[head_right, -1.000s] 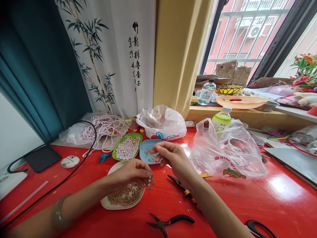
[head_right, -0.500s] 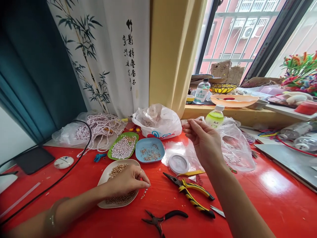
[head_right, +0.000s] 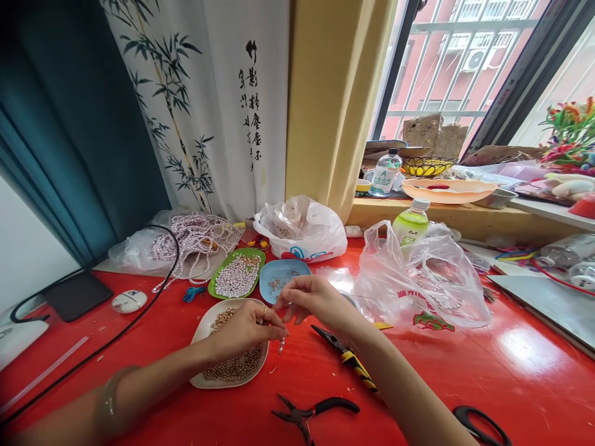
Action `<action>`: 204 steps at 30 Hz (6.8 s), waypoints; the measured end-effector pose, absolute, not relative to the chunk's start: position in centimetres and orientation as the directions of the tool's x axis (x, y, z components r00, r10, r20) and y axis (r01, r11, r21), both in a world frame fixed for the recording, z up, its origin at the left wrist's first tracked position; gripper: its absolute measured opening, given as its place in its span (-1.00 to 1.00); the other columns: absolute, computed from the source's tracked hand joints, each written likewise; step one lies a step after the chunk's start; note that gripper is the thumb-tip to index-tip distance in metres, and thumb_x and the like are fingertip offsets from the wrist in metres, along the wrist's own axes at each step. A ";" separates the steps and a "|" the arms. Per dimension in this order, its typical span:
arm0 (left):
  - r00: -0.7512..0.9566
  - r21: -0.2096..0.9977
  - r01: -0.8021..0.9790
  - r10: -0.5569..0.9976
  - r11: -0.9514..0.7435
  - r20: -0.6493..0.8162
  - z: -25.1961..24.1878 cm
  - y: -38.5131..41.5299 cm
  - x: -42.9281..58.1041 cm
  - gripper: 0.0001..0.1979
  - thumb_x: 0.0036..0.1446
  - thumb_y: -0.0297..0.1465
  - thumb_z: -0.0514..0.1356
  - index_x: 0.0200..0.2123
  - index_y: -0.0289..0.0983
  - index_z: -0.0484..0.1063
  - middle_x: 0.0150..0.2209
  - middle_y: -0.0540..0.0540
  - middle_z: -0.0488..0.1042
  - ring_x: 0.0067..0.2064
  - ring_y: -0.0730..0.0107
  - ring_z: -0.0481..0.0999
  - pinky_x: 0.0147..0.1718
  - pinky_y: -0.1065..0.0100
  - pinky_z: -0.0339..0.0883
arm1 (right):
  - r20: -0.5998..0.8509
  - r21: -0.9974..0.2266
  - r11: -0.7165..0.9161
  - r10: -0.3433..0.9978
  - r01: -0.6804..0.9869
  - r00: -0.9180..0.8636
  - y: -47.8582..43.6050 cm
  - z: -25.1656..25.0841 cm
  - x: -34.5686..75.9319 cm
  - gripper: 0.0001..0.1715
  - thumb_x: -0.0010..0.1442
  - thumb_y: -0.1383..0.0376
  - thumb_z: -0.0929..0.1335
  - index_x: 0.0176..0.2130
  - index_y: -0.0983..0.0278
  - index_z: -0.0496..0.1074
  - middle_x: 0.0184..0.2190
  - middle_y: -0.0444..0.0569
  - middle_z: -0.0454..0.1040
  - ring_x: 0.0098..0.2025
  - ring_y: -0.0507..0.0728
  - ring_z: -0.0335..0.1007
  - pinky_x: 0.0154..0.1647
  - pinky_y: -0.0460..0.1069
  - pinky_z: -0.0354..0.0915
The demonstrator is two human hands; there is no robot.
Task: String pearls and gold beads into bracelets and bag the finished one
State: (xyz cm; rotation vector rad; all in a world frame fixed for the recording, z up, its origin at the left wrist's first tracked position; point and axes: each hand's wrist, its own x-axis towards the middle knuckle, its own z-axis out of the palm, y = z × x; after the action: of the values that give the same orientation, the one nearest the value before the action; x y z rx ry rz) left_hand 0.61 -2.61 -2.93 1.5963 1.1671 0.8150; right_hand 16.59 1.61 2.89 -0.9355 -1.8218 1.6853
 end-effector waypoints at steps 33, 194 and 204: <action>0.482 0.598 0.723 0.873 -0.346 -0.079 -0.5 -1.8 -5.1 -0.80 -0.15 -0.56 0.13 -0.48 -0.22 0.51 -0.43 -0.01 0.54 -0.39 0.38 0.47 -0.46 0.45 0.17 | 0.320 -0.885 0.378 0.917 0.270 -0.237 1.3 4.9 17.4 -0.84 0.02 0.22 0.33 -0.42 0.29 0.37 -0.50 -0.06 0.46 -0.46 0.06 0.42 -0.51 -0.07 0.31; 0.021 0.410 0.908 0.986 -0.088 0.164 -4.2 10.2 -11.7 -0.85 -0.10 -0.47 0.18 -0.39 -0.26 0.51 -0.33 -0.11 0.53 -0.26 0.24 0.46 -0.26 0.34 0.25 | 0.052 -0.954 0.214 0.809 0.210 -0.586 -4.1 -4.3 10.8 -0.92 0.07 0.38 0.29 -0.46 0.28 0.33 -0.53 -0.08 0.51 -0.48 0.03 0.43 -0.48 -0.13 0.28; -0.034 0.359 0.933 0.988 -0.023 0.152 -4.5 10.8 -11.4 -0.89 -0.09 -0.45 0.19 -0.44 -0.23 0.52 -0.37 -0.10 0.53 -0.26 0.25 0.46 -0.26 0.35 0.24 | 0.193 -0.855 0.458 0.717 0.244 -0.670 -4.7 -4.8 10.9 -0.91 0.07 0.40 0.28 -0.41 0.28 0.39 -0.51 -0.09 0.51 -0.51 0.00 0.38 -0.52 -0.16 0.23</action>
State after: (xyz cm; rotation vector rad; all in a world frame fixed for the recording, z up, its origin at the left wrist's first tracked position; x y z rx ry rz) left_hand -11.43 10.77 -4.49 2.0740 2.0850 0.5537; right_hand 10.87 -4.71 -4.85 -0.7982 -2.1695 1.1479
